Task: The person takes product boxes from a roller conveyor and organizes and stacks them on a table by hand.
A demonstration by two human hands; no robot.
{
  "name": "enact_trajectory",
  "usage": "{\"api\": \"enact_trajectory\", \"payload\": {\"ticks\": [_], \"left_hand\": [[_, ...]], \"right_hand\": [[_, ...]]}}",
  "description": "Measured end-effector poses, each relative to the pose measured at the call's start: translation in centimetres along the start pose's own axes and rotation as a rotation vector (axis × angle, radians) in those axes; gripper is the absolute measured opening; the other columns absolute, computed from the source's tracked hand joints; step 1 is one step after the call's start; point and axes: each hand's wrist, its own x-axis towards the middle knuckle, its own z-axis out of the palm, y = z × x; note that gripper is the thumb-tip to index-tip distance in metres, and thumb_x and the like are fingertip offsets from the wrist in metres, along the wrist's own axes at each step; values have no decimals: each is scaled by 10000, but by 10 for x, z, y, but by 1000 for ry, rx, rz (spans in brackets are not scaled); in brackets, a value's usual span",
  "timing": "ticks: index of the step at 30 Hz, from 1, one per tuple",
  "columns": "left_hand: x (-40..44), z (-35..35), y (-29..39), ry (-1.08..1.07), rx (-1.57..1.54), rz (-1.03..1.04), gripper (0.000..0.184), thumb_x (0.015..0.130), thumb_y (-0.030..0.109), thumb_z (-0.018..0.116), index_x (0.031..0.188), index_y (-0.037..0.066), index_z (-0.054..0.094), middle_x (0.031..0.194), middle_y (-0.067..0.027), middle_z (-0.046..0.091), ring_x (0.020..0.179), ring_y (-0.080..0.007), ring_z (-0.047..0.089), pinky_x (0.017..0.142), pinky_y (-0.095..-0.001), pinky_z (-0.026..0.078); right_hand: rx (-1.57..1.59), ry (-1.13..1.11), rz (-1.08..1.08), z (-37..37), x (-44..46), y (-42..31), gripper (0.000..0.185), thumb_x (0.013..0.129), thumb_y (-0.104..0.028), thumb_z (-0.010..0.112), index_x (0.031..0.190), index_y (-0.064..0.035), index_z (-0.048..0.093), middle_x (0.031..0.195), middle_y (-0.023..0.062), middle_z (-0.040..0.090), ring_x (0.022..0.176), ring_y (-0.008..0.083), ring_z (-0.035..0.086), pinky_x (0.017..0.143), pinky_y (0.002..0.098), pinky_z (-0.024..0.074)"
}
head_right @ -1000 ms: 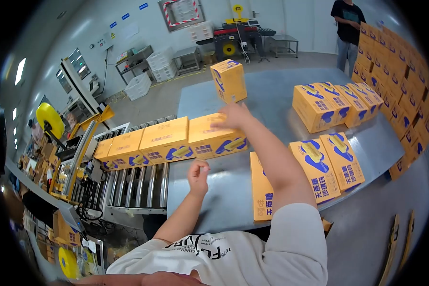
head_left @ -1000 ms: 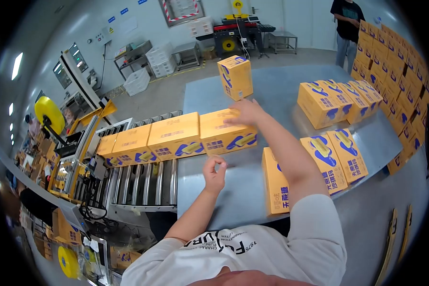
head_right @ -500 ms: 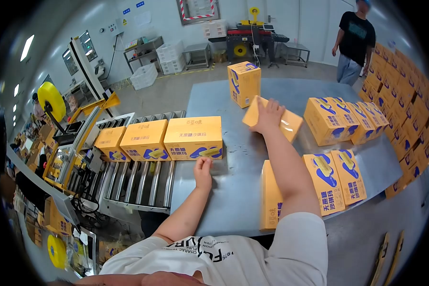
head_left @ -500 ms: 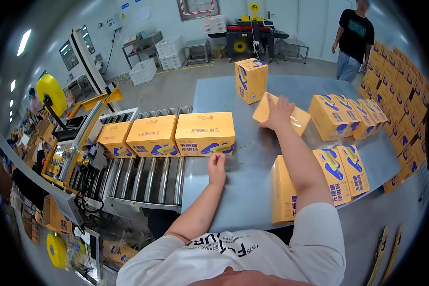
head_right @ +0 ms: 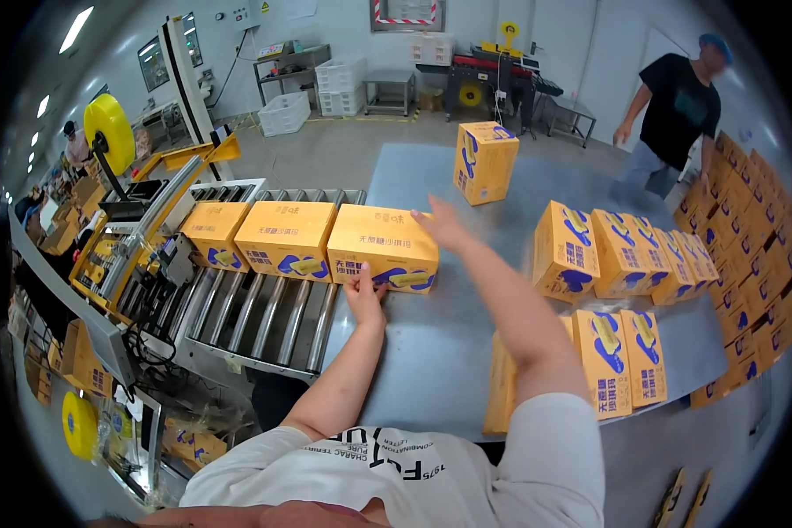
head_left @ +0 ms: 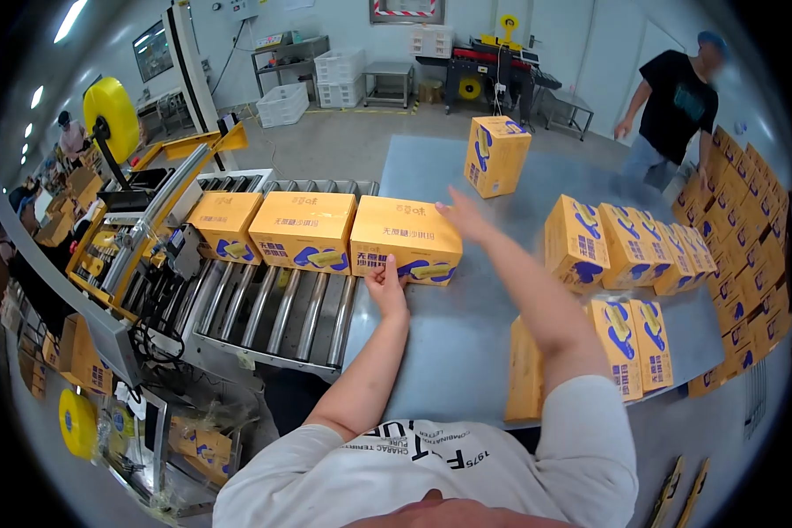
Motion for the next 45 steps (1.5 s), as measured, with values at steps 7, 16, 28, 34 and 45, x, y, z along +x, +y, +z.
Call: {"api": "enact_trajectory", "payload": {"ticks": [7, 16, 28, 34, 45], "left_hand": [[26, -14, -28, -125, -34, 127, 658, 954, 242, 754, 1450, 4, 394, 1370, -193, 567, 1317, -282, 541, 1128, -427, 426], [-11, -5, -33, -476, 345, 186, 225, 1001, 77, 641, 1201, -13, 693, 1128, -90, 742, 1043, -130, 678, 941, -267, 512], [-18, -7, -18, -368, -8, 0, 145, 1024, 157, 616, 955, 33, 651, 890, -54, 697, 818, -141, 653, 805, -301, 551], [-6, -3, -10, -83, -52, 4, 263, 1008, 289, 674, 1042, 80, 517, 970, -40, 564, 866, -126, 569, 817, -312, 552], [15, -13, -19, 11, 166, 357, 549, 987, 261, 703, 1359, -28, 422, 1319, -148, 549, 1262, -238, 533, 1104, -353, 419]], "right_hand": [[40, -267, 109, -61, -45, -111, 587, 875, -560, 722, 1261, -121, 683, 1399, 183, 569, 1374, 285, 496, 1100, 420, 411], [-729, -262, -264, -13, -62, -62, 470, 819, -461, 699, 1199, -184, 691, 1531, -6, 499, 1506, 397, 315, 1139, 715, 291], [-934, -195, 371, -92, -33, 18, 472, 934, -200, 589, 1388, -77, 624, 1455, 152, 582, 1420, 340, 478, 1166, 590, 349], [-111, -64, -115, -22, -7, 30, 659, 1042, -516, 512, 1504, -48, 472, 1515, 246, 498, 1440, 379, 442, 1188, 460, 355], [83, -299, -300, -58, -62, -64, 539, 927, -496, 677, 1261, -73, 663, 1133, 117, 702, 1133, 256, 632, 979, 407, 491]]}}
